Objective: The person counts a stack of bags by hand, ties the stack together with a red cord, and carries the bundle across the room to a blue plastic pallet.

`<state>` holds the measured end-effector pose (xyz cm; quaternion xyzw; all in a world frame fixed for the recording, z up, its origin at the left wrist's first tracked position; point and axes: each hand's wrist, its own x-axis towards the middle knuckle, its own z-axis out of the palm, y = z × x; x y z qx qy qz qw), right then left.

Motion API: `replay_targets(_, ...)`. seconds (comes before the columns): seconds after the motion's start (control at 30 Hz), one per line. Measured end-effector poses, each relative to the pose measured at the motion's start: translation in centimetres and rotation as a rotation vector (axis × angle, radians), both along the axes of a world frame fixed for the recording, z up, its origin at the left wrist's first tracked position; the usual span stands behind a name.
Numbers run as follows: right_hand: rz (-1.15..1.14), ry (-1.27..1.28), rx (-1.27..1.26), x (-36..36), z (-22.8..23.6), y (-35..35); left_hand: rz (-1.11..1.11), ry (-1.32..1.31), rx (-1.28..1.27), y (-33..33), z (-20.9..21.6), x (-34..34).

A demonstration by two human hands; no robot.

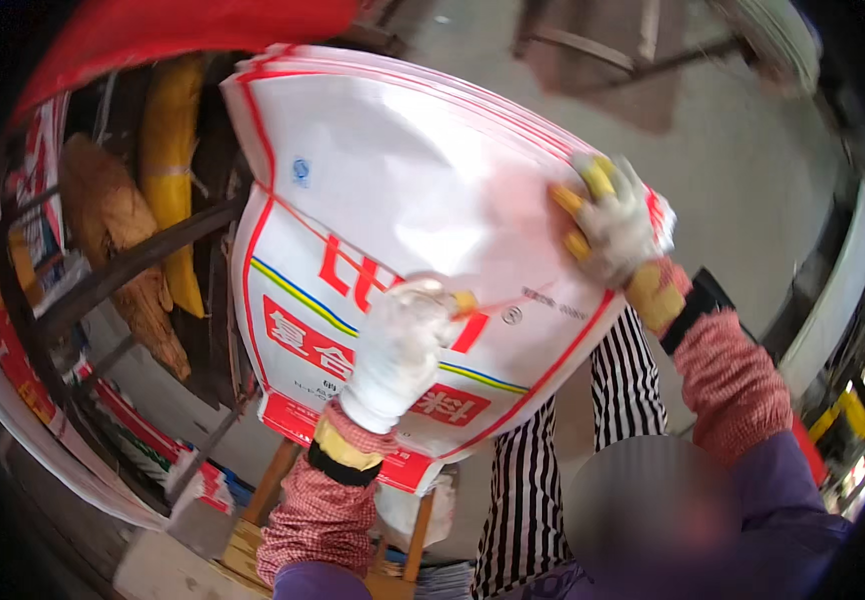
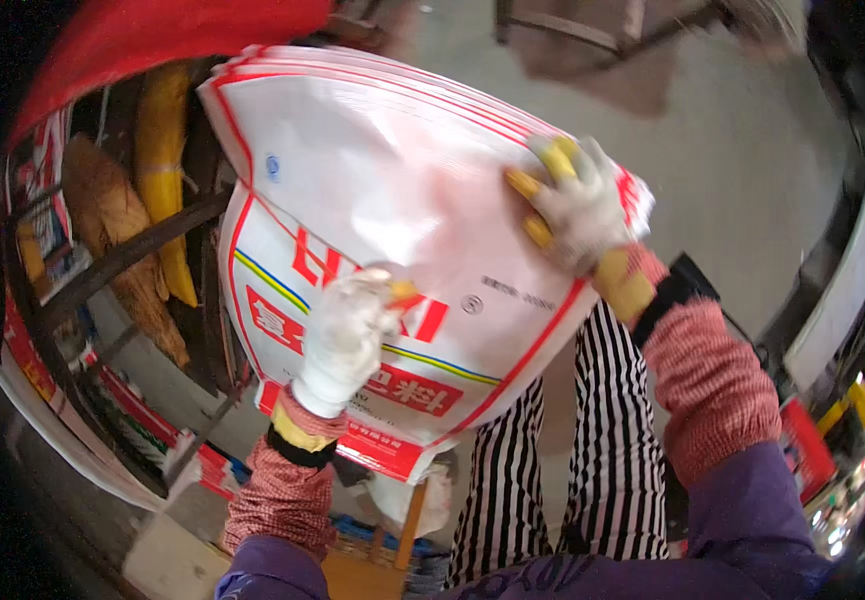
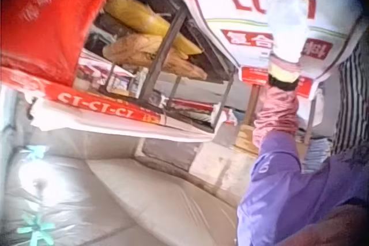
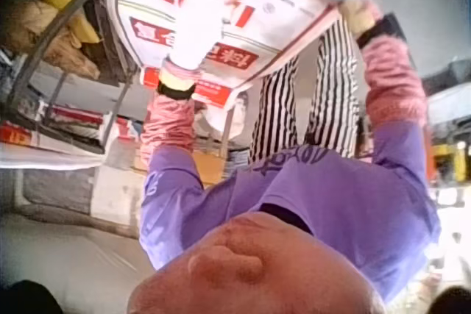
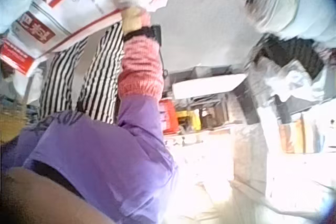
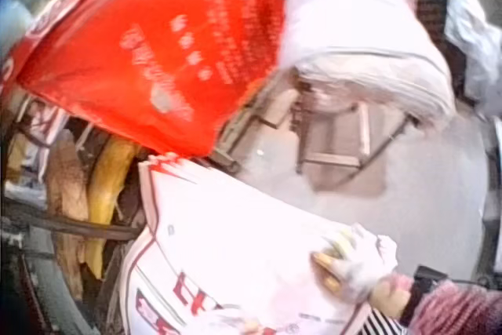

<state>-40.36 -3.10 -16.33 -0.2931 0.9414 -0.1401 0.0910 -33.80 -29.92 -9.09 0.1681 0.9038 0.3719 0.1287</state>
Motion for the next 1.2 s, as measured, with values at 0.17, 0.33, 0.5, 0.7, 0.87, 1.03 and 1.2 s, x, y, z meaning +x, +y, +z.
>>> replay_targets(0.17,0.015,0.108,-0.166,0.8,-1.7,0.1,-0.105,-0.401,-0.257,-0.3,-4.1,3.7)
replay_targets(0.33,0.075,0.098,-0.05,0.3,2.7,6.3,-0.411,-0.271,-0.257,2.4,-3.8,1.2)
replay_targets(0.5,-0.68,-0.08,-0.514,4.2,-4.3,14.1,-0.604,-0.445,-0.356,6.6,-3.0,1.0)
replay_targets(0.7,-0.636,-0.952,-0.451,18.5,-14.1,13.0,-0.853,-0.618,-0.314,13.4,-1.8,3.1)
replay_targets(0.87,-0.534,-1.324,-0.42,24.0,-15.3,9.9,-0.758,-0.754,-0.387,14.7,-2.3,4.0)
replay_targets(1.03,-0.718,-1.232,-0.506,25.5,-12.8,11.0,-0.275,-1.08,-0.03,14.3,-2.6,4.4)
replay_targets(1.2,-1.544,-1.28,-1.563,26.0,-12.2,14.9,-0.074,-1.203,-0.052,14.2,-2.8,4.3)
